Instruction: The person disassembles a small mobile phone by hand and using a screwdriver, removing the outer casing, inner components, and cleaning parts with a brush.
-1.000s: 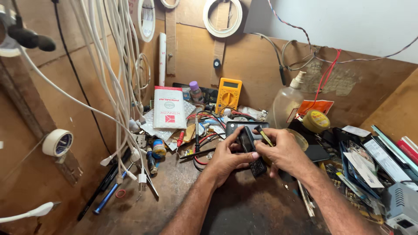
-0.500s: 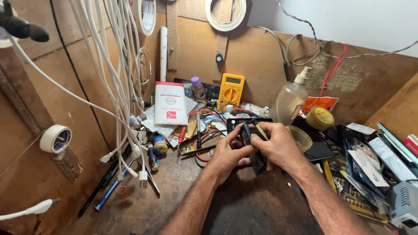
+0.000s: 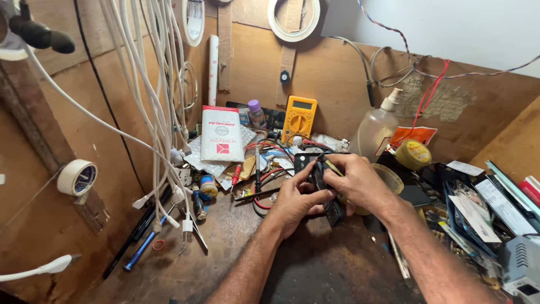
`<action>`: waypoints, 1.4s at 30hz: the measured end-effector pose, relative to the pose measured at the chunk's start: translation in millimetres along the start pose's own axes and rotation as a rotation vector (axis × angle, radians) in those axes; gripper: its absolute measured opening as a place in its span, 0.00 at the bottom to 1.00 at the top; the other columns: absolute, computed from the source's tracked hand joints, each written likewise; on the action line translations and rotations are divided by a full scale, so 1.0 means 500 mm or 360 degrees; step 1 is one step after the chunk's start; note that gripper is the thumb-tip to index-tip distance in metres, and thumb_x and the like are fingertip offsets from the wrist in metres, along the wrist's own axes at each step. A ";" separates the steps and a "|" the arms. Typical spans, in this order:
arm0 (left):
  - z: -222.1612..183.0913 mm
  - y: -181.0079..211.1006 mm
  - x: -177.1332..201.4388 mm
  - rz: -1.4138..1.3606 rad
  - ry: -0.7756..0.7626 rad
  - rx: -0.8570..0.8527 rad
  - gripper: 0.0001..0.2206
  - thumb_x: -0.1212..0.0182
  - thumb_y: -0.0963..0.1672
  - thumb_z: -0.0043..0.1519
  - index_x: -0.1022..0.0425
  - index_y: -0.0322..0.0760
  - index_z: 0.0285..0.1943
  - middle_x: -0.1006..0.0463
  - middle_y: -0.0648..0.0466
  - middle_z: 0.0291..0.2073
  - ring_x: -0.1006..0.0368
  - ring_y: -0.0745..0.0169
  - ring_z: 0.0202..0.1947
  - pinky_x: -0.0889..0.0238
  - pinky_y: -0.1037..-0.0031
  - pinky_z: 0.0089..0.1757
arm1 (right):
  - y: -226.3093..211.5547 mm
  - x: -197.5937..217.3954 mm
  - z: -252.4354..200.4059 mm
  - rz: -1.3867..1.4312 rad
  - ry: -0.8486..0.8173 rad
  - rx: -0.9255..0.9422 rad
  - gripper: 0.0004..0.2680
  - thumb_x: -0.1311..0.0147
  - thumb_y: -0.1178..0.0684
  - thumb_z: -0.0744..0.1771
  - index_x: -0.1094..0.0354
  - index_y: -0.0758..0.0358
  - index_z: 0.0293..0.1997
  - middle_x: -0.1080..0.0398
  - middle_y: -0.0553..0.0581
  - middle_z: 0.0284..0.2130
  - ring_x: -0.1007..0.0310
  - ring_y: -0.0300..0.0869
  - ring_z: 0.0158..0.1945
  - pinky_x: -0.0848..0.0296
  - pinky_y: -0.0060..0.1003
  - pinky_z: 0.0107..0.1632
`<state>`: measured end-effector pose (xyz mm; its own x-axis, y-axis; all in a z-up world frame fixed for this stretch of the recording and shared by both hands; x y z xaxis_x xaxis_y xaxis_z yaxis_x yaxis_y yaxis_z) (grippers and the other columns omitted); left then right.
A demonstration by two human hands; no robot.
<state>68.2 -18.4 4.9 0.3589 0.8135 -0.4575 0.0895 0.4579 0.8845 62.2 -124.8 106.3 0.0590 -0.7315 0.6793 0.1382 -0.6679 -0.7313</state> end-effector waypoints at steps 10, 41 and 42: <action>-0.008 0.007 -0.003 0.0042 -0.0019 -0.0047 0.42 0.26 0.40 0.50 0.39 0.45 0.78 0.25 0.54 0.38 0.26 0.71 0.34 0.27 0.81 0.32 | -0.011 0.006 0.003 -0.0056 0.0147 0.0029 0.10 0.47 0.55 0.63 0.24 0.70 0.44 0.23 0.61 0.20 0.26 0.44 0.14 0.27 0.38 0.16; -0.007 0.004 -0.012 0.0000 0.0022 -0.0065 0.45 0.26 0.40 0.49 0.42 0.45 0.79 0.21 0.54 0.40 0.27 0.69 0.36 0.31 0.78 0.33 | 0.153 0.015 -0.256 -0.0760 0.0795 0.0038 0.08 0.45 0.55 0.65 0.23 0.62 0.45 0.26 0.65 0.38 0.27 0.60 0.43 0.28 0.52 0.46; -0.010 0.005 -0.015 -0.0006 0.0021 -0.0066 0.45 0.26 0.40 0.49 0.43 0.45 0.79 0.21 0.54 0.40 0.27 0.69 0.36 0.32 0.77 0.32 | 0.149 0.009 -0.255 -0.0760 0.0793 -0.0029 0.08 0.44 0.55 0.65 0.23 0.61 0.45 0.27 0.65 0.38 0.27 0.60 0.44 0.28 0.52 0.47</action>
<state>61.0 -21.5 10.4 0.3465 0.8162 -0.4624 0.0524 0.4753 0.8783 -53.1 -195.1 47.2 -0.4663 -0.3295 0.8210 0.0190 -0.9316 -0.3631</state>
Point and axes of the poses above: each hand's wrist, its own z-axis towards the middle knuckle, its own x-axis out of the back of the hand, y = z × x, the point moved 8 cm from there along z, towards the middle knuckle
